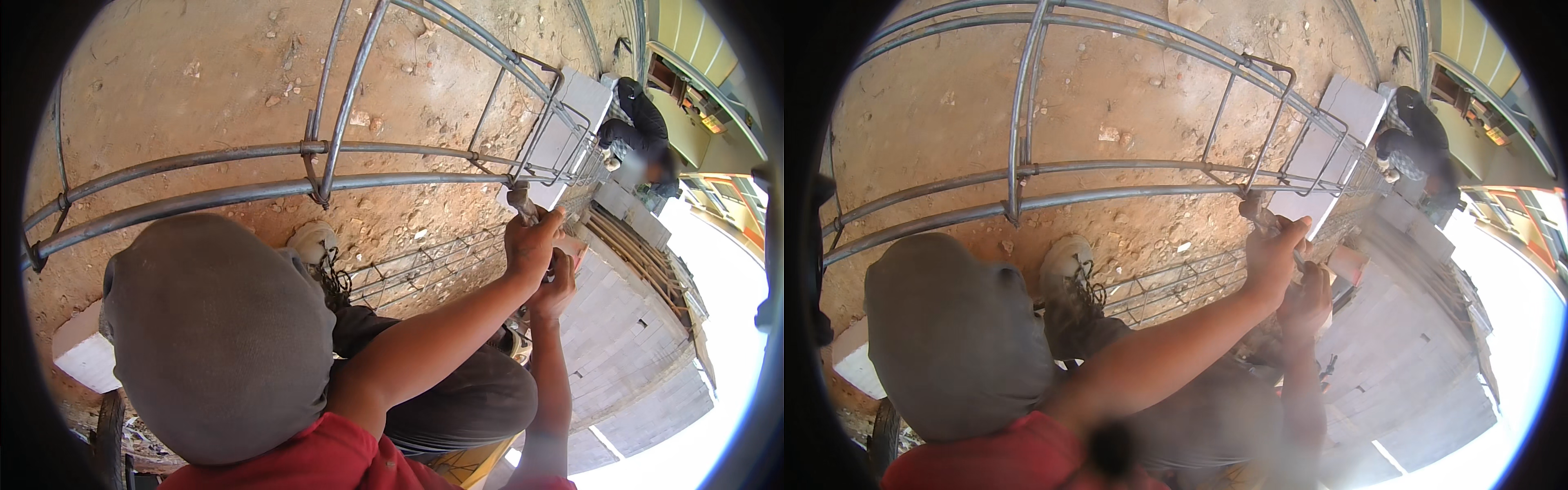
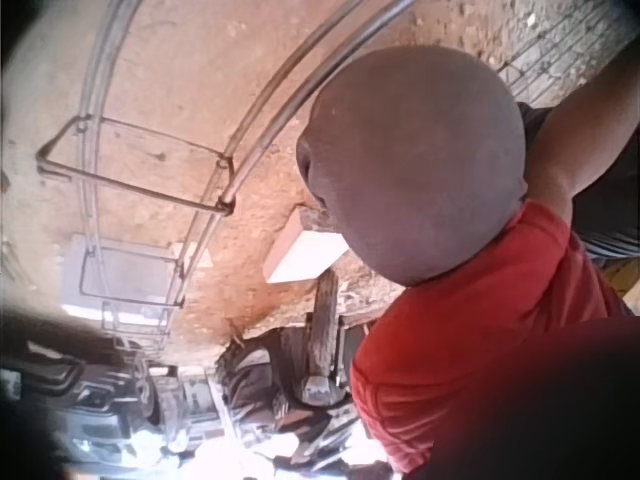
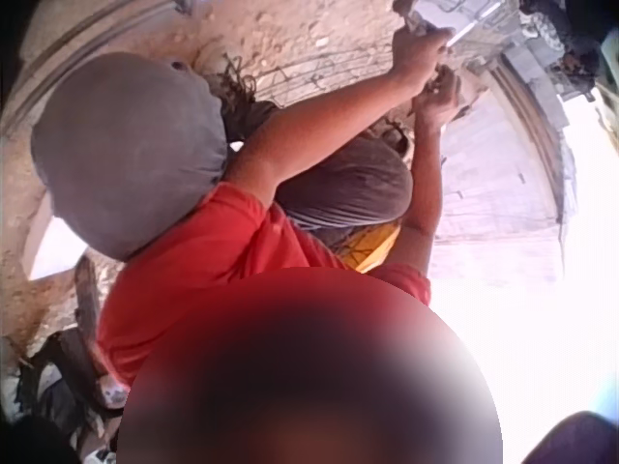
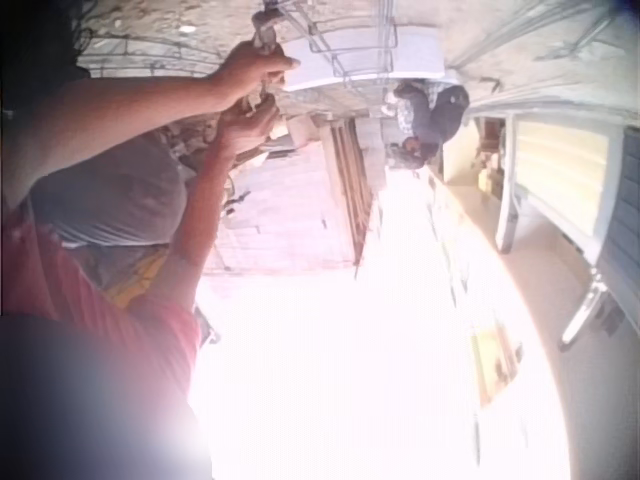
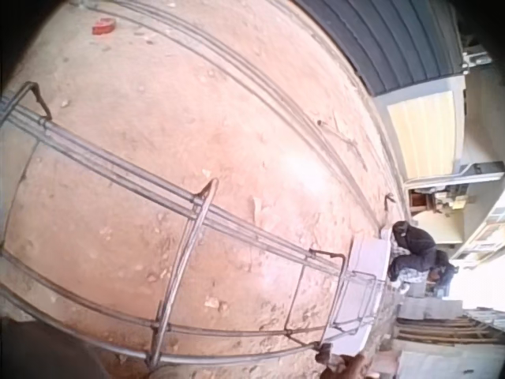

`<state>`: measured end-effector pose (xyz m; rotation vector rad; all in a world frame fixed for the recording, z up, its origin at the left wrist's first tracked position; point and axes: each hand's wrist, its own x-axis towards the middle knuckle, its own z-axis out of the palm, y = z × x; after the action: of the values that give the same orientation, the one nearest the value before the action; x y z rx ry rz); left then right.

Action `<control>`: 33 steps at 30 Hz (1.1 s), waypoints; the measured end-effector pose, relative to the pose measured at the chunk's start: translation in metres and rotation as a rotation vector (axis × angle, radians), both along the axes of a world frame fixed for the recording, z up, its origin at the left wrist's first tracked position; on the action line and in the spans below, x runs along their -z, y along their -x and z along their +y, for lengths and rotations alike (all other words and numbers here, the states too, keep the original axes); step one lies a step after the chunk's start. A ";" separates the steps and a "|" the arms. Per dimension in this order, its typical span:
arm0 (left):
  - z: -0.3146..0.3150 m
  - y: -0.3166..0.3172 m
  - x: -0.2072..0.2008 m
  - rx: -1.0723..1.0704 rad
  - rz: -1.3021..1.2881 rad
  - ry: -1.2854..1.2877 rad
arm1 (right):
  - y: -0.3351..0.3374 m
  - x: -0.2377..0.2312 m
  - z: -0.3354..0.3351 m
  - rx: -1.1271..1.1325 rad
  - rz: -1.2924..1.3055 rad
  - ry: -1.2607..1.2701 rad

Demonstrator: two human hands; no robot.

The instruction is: The person assembles a rebar cage by tying intersecting bars with wire using pliers. They repeatedly wrap wire around joints and twist it to secure the structure.

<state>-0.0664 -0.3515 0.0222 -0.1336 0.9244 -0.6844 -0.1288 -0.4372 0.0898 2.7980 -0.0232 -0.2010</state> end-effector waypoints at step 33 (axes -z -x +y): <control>-0.011 0.001 0.034 0.143 -0.400 -0.439 | -0.032 0.043 -0.067 -0.083 0.026 -0.275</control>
<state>-0.0674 -0.3624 -0.0118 0.4492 0.6806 -0.5954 -0.0967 -0.5040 0.0470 3.0618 0.1365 -0.2361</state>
